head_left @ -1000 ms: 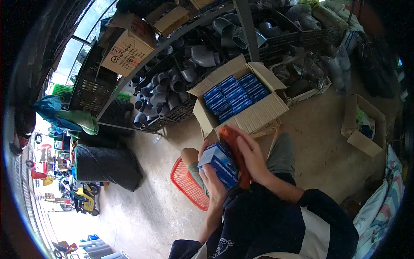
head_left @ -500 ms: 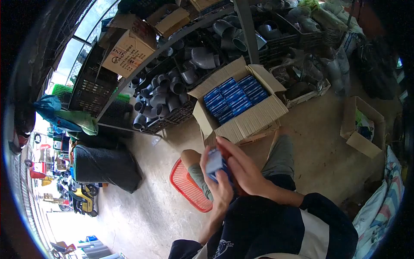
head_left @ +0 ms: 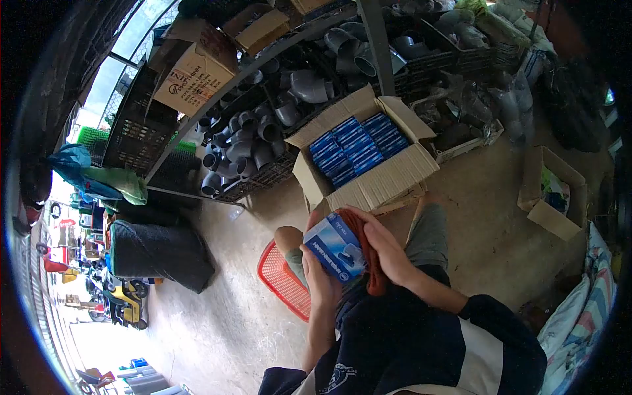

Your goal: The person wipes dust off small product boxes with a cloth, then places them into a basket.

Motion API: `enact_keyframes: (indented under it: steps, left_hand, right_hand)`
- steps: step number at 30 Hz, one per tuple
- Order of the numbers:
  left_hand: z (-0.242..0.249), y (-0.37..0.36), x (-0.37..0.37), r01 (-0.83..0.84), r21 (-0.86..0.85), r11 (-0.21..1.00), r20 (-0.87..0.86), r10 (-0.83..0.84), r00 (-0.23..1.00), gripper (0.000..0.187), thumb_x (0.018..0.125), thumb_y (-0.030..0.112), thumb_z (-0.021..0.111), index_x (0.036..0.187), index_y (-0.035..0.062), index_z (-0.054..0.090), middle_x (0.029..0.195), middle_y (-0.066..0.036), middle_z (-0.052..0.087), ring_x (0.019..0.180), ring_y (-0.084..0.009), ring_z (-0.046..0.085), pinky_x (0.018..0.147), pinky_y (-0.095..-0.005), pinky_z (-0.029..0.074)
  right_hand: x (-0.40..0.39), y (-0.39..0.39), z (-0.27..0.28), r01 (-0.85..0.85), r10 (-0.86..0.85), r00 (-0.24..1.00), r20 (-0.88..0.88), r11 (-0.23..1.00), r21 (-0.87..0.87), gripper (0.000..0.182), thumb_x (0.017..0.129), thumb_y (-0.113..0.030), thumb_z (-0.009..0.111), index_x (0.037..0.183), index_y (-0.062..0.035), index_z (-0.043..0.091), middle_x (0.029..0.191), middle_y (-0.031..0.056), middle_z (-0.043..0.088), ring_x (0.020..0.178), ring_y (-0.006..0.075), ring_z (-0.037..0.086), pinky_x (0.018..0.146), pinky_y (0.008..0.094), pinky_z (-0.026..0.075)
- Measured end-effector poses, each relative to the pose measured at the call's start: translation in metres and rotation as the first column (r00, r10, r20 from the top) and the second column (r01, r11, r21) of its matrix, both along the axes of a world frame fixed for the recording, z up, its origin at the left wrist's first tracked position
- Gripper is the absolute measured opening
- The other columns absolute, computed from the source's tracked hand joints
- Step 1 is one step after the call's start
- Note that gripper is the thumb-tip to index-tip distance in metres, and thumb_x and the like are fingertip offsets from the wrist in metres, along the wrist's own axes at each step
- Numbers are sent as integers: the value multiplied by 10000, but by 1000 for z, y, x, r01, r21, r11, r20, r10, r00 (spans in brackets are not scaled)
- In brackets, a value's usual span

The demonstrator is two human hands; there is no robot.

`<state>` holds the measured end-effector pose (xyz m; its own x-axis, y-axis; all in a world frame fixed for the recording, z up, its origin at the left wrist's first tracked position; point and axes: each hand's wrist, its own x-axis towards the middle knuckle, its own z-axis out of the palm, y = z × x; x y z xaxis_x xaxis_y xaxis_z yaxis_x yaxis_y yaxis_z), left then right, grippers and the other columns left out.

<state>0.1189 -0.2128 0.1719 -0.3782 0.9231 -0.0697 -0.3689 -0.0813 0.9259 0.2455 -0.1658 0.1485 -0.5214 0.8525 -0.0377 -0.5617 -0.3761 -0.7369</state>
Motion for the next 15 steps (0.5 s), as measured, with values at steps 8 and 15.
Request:
enact_keyframes:
  steps: [8,15]
  left_hand:
    - [-3,-10,-10,-66,-79,995,-382,30,924,571,1054,457,392,1425,24,420,1217,-85,504,1145,-194,538,1000,-338,447]
    - [-10,-4,-15,-241,-116,964,-291,199,936,570,1013,490,498,1353,33,483,1201,-113,560,1051,-184,586,889,-319,505]
  right_hand:
    - [-7,-11,5,-67,-272,881,387,738,671,552,1038,-182,405,1525,34,264,1553,216,338,1432,331,362,1177,399,272]
    - [-7,-16,15,-160,-311,844,437,631,759,527,1036,-165,400,1512,35,294,1539,220,359,1401,317,413,1154,406,326]
